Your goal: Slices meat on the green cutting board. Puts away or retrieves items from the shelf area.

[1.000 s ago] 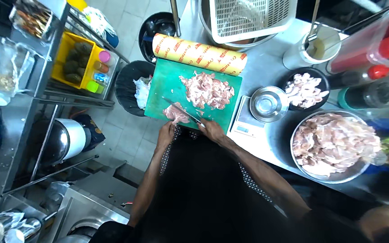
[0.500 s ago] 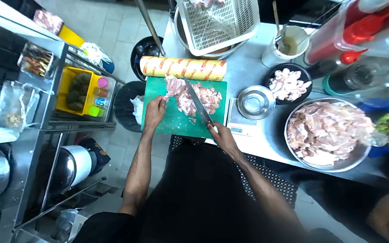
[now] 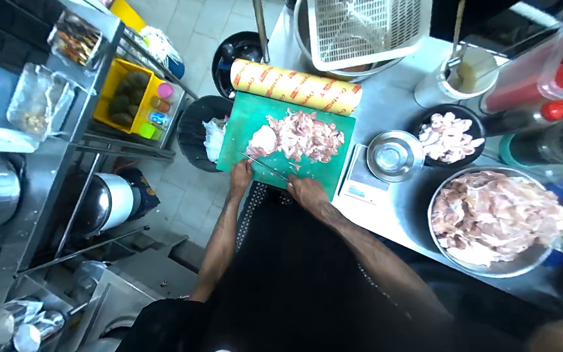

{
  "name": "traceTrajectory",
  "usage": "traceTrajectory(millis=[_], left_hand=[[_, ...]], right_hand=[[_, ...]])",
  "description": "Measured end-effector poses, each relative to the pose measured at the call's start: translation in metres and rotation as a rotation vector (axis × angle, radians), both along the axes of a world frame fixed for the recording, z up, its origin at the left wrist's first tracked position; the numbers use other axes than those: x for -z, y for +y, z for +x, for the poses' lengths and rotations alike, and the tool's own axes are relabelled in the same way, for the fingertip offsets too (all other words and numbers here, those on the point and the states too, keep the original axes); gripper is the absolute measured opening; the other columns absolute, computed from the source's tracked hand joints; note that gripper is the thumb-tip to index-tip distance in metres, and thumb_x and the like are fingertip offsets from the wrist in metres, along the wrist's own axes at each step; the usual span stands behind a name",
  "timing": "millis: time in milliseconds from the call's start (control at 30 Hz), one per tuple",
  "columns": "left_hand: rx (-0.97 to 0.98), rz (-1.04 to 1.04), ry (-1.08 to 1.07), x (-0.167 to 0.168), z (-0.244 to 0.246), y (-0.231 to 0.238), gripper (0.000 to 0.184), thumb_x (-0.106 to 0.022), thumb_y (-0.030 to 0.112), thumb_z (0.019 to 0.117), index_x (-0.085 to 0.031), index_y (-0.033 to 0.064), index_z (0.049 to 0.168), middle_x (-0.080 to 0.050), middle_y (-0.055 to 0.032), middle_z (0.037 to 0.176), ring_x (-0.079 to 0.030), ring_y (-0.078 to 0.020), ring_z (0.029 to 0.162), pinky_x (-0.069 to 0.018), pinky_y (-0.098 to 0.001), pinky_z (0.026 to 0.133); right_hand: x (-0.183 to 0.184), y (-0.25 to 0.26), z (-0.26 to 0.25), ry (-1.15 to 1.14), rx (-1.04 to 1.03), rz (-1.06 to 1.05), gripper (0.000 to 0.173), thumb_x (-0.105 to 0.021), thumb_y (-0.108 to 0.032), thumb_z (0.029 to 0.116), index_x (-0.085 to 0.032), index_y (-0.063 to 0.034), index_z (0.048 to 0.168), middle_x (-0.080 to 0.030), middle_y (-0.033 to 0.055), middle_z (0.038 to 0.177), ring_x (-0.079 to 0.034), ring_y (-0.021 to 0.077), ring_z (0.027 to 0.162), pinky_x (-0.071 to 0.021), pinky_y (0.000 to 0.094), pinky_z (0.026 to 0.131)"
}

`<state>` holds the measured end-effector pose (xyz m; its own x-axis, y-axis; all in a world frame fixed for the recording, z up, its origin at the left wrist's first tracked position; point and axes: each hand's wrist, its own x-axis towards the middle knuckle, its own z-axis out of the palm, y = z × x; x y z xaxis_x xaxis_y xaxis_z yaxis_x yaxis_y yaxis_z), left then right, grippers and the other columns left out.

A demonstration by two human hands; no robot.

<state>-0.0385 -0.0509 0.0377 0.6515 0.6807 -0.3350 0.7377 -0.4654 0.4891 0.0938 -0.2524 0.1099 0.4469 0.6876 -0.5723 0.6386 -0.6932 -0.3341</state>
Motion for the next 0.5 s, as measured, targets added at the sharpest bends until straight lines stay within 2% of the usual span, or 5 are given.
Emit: traceTrajectory(millis=[133,200,333,400,500], left_hand=[[-0.043,-0.015,0.038,-0.007,-0.011,-0.012,0.038,-0.044,0.039,0.1096,-0.065,0.0068,0.115,-0.068,-0.023,0.101,-0.069,-0.0419,0.092,-0.0568,-0.06,0.078],[-0.013,-0.001,0.046,0.0,-0.007,-0.008,0.036,-0.044,0.033,0.1102,-0.064,0.0045,0.115,-0.068,-0.0249,0.1,-0.069,-0.0438,0.093,-0.0563,-0.0614,0.078],[0.066,0.039,0.038,0.006,-0.004,-0.007,0.031,-0.044,0.025,0.1098,-0.065,0.0018,0.112,-0.069,-0.0253,0.1,-0.069,-0.044,0.095,-0.0566,-0.061,0.079],[0.066,0.043,0.014,0.006,-0.003,-0.009,0.032,-0.043,0.026,0.1104,-0.064,0.0021,0.11,-0.068,-0.0246,0.099,-0.07,-0.0427,0.093,-0.057,-0.0599,0.078],[0.05,0.039,0.0,0.011,0.0,-0.007,0.03,-0.044,0.024,0.1099,-0.063,0.0012,0.11,-0.068,-0.0246,0.099,-0.07,-0.0429,0.092,-0.057,-0.0598,0.078]], right_hand=[[0.007,0.018,0.006,-0.11,-0.066,-0.046,0.032,-0.045,-0.035,0.1085,-0.062,-0.0141,0.125,-0.072,0.0203,0.098,-0.072,0.0427,0.091,-0.0575,0.0579,0.071],[0.016,0.022,0.015,-0.164,-0.101,-0.043,0.033,-0.043,-0.033,0.1095,-0.062,-0.013,0.128,-0.071,0.0219,0.104,-0.071,0.0439,0.093,-0.0565,0.0584,0.072],[0.026,0.028,0.039,-0.219,-0.181,-0.03,0.029,-0.041,-0.024,0.1097,-0.06,-0.0108,0.128,-0.07,0.0232,0.103,-0.07,0.0457,0.09,-0.0564,0.0589,0.068],[0.033,0.032,0.048,-0.199,-0.172,-0.02,0.031,-0.04,-0.03,0.1102,-0.061,-0.0112,0.124,-0.07,0.0221,0.101,-0.07,0.045,0.092,-0.0561,0.0591,0.07],[0.047,0.039,0.055,-0.01,-0.085,0.004,0.04,-0.042,-0.044,0.1081,-0.064,-0.0136,0.121,-0.071,0.0188,0.104,-0.07,0.0413,0.098,-0.0555,0.0609,0.077]])
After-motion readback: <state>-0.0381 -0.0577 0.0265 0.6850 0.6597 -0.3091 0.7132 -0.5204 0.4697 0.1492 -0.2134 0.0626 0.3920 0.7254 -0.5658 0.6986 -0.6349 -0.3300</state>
